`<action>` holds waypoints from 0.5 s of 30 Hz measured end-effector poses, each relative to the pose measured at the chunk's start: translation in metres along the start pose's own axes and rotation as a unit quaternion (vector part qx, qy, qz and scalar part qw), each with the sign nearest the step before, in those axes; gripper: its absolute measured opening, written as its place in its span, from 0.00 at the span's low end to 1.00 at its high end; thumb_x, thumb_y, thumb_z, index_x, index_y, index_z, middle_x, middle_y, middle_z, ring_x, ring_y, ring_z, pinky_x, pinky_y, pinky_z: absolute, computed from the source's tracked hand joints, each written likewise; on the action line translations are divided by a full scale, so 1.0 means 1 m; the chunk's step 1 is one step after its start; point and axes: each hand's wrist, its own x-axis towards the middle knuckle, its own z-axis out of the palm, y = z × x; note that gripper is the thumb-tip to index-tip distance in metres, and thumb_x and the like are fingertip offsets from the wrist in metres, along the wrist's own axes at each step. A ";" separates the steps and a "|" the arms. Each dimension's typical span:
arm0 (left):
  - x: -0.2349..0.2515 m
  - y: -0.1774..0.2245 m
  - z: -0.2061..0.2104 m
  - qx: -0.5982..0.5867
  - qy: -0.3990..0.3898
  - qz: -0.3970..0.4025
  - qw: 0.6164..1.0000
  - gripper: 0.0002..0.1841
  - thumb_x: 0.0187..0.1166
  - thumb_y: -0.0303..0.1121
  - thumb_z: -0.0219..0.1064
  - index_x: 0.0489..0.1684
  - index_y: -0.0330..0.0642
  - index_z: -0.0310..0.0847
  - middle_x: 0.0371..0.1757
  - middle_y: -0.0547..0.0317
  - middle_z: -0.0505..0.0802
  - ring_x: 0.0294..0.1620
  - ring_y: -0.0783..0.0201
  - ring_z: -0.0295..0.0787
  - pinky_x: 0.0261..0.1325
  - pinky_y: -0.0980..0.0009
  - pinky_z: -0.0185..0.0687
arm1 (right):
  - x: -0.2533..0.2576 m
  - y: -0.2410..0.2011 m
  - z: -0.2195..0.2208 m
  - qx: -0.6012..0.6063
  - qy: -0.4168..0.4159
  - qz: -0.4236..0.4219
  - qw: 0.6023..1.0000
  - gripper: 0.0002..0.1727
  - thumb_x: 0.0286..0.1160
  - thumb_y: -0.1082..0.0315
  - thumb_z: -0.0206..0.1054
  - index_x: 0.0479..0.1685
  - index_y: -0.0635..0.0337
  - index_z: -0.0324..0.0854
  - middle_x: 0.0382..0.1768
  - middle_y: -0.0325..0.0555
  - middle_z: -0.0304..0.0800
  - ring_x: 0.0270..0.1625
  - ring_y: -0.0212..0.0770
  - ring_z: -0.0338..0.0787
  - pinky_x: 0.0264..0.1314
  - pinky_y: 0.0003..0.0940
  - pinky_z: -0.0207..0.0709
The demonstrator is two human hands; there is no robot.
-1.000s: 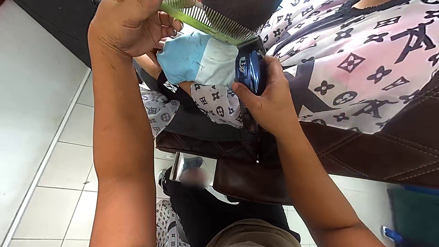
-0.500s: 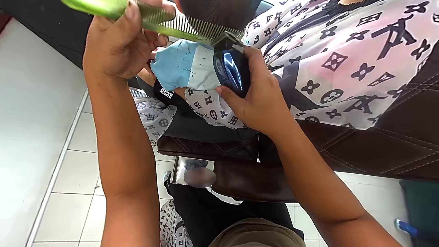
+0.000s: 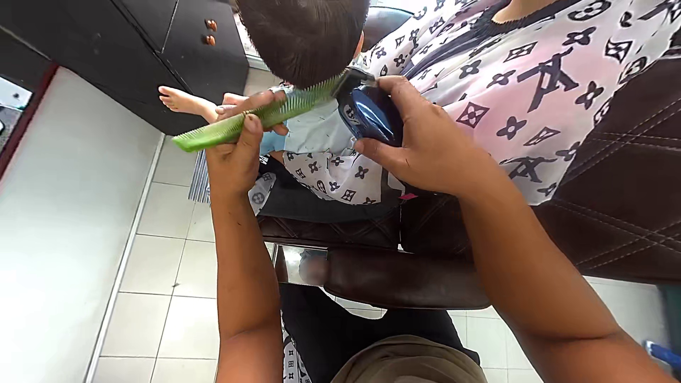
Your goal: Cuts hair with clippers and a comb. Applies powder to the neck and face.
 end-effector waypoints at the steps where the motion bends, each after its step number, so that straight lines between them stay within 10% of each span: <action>1: 0.000 0.000 0.000 0.023 0.007 -0.014 1.000 0.17 0.89 0.43 0.60 0.66 0.44 0.84 0.64 0.62 0.92 0.53 0.67 0.92 0.54 0.68 0.90 | -0.001 0.001 -0.007 -0.009 -0.009 0.005 1.000 0.39 0.74 0.48 0.70 0.82 0.57 0.64 0.59 0.46 0.88 0.55 0.36 0.90 0.58 0.38 0.85; 15: -0.023 -0.012 0.102 0.048 0.244 -0.006 0.969 0.18 0.91 0.38 0.57 0.70 0.38 0.79 0.66 0.57 0.92 0.55 0.64 0.93 0.55 0.65 0.92 | 0.020 0.002 -0.150 -0.098 -0.173 0.012 0.980 0.37 0.73 0.41 0.70 0.78 0.46 0.66 0.52 0.42 0.87 0.48 0.39 0.90 0.49 0.49 0.85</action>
